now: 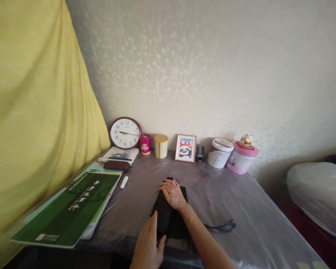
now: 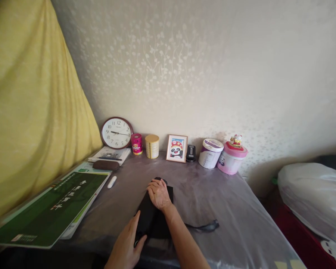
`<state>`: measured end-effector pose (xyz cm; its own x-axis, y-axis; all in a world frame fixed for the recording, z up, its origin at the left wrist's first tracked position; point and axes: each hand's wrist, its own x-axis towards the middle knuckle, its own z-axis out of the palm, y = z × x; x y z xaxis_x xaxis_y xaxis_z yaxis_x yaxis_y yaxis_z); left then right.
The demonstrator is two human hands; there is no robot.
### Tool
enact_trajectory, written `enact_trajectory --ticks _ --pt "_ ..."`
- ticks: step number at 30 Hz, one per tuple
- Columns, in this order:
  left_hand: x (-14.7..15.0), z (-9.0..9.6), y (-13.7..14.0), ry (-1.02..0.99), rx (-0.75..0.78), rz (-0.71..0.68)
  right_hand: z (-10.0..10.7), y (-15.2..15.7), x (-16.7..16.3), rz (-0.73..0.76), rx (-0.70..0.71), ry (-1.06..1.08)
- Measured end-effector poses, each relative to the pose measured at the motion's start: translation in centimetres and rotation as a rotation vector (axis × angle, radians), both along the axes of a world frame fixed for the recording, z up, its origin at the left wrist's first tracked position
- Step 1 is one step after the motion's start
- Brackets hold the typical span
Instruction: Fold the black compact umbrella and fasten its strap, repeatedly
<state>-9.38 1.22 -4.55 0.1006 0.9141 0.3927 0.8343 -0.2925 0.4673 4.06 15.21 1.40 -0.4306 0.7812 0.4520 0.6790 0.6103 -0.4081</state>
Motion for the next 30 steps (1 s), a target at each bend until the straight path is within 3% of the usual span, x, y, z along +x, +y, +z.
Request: enact_trajectory --ticks 8,10,13,15,17,23,30 --pt "-1.2 1.4 0.1 -0.014 -0.232 -0.006 0.5 1.2 -0.3 -0.078 -0.09 -0.02" --pt "-1.5 2.3 0.2 0.022 -0.218 0.042 0.4 1.3 -0.4 -0.072 -0.077 -0.029" --pt "-0.8 4.2 0.7 0.102 -0.082 0.105 0.5 1.2 -0.6 -0.076 -0.07 -0.041" --pt "0.4 5.2 1.2 0.148 0.001 0.042 0.7 1.1 -0.6 -0.081 -0.08 -0.047" --pt "1.6 5.7 1.8 0.192 -0.029 -0.011 0.8 1.0 -0.7 -0.082 -0.086 -0.046" --pt "1.6 4.4 2.3 0.12 -0.287 0.011 0.5 1.2 -0.6 -0.067 -0.07 -0.016" --pt "1.5 3.8 1.9 -0.008 -0.314 0.027 0.7 3.3 -0.3 -0.17 -0.122 0.092"
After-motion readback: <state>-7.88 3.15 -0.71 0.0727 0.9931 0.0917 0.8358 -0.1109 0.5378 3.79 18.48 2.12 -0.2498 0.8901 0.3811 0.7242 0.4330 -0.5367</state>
